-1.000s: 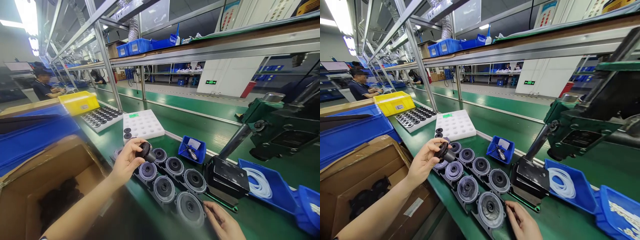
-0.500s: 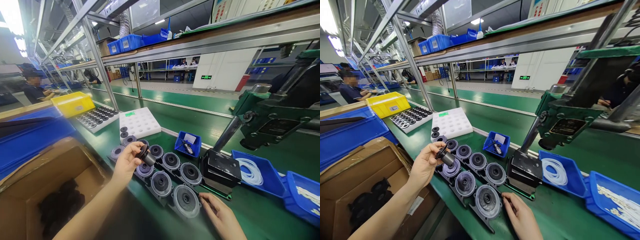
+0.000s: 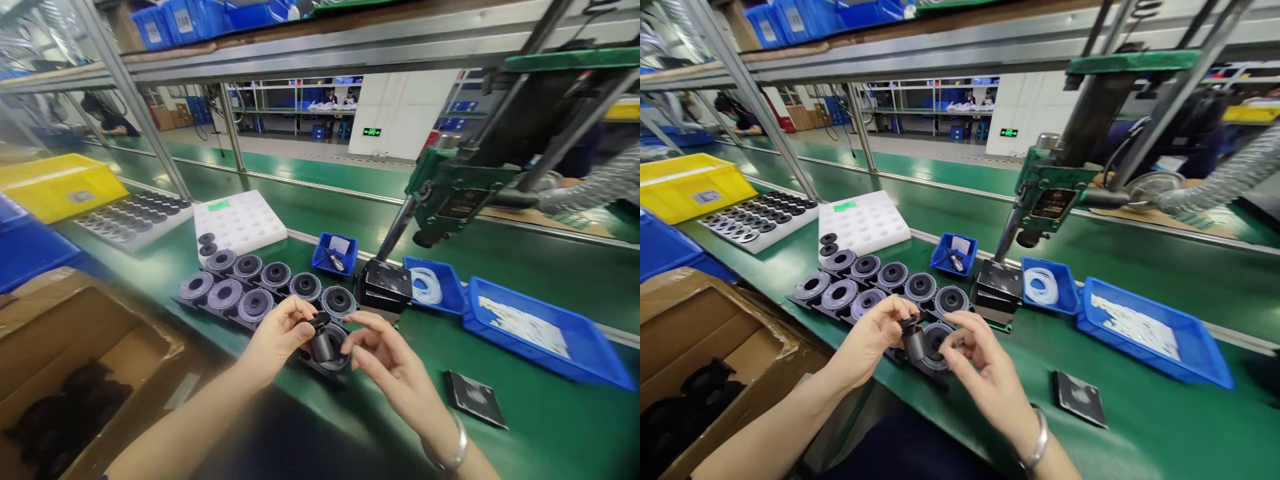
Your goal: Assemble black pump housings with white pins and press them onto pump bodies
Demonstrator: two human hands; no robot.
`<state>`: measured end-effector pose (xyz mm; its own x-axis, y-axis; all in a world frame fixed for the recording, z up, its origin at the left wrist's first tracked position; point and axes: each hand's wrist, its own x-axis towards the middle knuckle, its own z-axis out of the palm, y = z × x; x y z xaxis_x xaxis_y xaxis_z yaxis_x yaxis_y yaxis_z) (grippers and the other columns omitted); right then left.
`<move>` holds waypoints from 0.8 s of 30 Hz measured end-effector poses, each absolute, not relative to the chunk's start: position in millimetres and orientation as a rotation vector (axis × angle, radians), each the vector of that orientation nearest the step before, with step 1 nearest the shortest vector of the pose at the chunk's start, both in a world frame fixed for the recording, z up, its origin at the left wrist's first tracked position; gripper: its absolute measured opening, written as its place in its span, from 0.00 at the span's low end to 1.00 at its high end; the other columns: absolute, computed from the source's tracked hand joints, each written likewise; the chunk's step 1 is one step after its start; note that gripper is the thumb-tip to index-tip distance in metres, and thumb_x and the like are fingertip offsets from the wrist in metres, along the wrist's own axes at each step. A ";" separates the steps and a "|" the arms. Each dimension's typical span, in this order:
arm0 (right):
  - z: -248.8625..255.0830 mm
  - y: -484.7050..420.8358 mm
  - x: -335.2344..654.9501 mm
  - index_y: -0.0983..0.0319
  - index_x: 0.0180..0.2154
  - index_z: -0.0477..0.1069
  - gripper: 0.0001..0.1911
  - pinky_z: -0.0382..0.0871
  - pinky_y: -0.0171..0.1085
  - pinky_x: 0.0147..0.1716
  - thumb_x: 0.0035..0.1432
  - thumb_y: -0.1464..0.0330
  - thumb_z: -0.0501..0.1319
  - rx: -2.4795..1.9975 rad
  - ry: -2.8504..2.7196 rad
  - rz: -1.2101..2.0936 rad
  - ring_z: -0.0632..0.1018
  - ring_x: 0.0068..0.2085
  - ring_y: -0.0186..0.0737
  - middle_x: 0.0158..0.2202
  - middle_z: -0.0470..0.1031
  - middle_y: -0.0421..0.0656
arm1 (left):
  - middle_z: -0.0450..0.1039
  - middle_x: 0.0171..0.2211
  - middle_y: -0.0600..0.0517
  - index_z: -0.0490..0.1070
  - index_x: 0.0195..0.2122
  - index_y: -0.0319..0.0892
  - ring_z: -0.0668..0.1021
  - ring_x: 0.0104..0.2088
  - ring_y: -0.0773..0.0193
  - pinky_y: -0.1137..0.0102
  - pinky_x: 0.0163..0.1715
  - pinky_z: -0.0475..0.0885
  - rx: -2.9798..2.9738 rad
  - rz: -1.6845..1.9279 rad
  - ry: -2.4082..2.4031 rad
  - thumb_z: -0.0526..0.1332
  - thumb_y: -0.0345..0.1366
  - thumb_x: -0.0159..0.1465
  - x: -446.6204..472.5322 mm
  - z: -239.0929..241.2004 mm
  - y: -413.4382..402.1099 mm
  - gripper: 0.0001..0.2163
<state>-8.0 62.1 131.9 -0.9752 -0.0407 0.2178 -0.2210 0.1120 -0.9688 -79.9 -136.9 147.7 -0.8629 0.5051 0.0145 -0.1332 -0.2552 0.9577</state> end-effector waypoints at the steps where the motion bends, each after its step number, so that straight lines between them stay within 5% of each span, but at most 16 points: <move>1: 132.4 58.2 -6.6 0.54 0.55 0.66 0.18 0.75 0.37 0.38 0.65 0.63 0.59 0.299 -2.232 1.984 0.76 0.41 0.39 0.53 0.67 0.48 | 0.67 0.37 0.51 0.66 0.33 0.42 0.71 0.33 0.65 0.74 0.27 0.68 0.489 2.105 1.593 0.70 0.55 0.52 -76.2 147.1 -132.2 0.22; 8: 118.3 51.7 8.4 0.55 0.46 0.73 0.09 0.71 0.40 0.49 0.62 0.64 0.62 0.386 -2.165 1.997 0.71 0.52 0.43 0.49 0.70 0.45 | 0.67 0.36 0.52 0.62 0.37 0.44 0.74 0.39 0.61 0.70 0.34 0.68 0.596 1.906 1.617 0.69 0.57 0.51 -58.0 138.1 -112.0 0.26; 14: 97.5 53.8 27.8 0.56 0.41 0.72 0.07 0.70 0.43 0.49 0.63 0.62 0.60 0.215 -1.952 2.078 0.72 0.48 0.43 0.44 0.70 0.45 | 0.70 0.40 0.46 0.66 0.43 0.44 0.75 0.36 0.60 0.70 0.28 0.70 0.532 1.930 1.599 0.49 0.58 0.67 -37.7 121.4 -105.0 0.22; 19: 79.8 53.8 40.7 0.56 0.42 0.70 0.08 0.67 0.46 0.53 0.63 0.62 0.60 0.074 -1.890 2.034 0.70 0.51 0.46 0.47 0.68 0.46 | 0.68 0.51 0.46 0.63 0.50 0.50 0.73 0.51 0.54 0.67 0.40 0.73 0.564 1.964 1.548 0.73 0.41 0.53 -21.2 106.7 -102.5 0.27; 24: 75.3 52.7 45.0 0.54 0.44 0.69 0.08 0.66 0.43 0.54 0.62 0.64 0.61 0.053 -1.862 2.087 0.68 0.54 0.44 0.50 0.65 0.45 | 0.67 0.51 0.49 0.61 0.50 0.52 0.73 0.52 0.57 0.65 0.45 0.73 0.569 1.936 1.790 0.70 0.34 0.56 -19.7 100.7 -102.5 0.24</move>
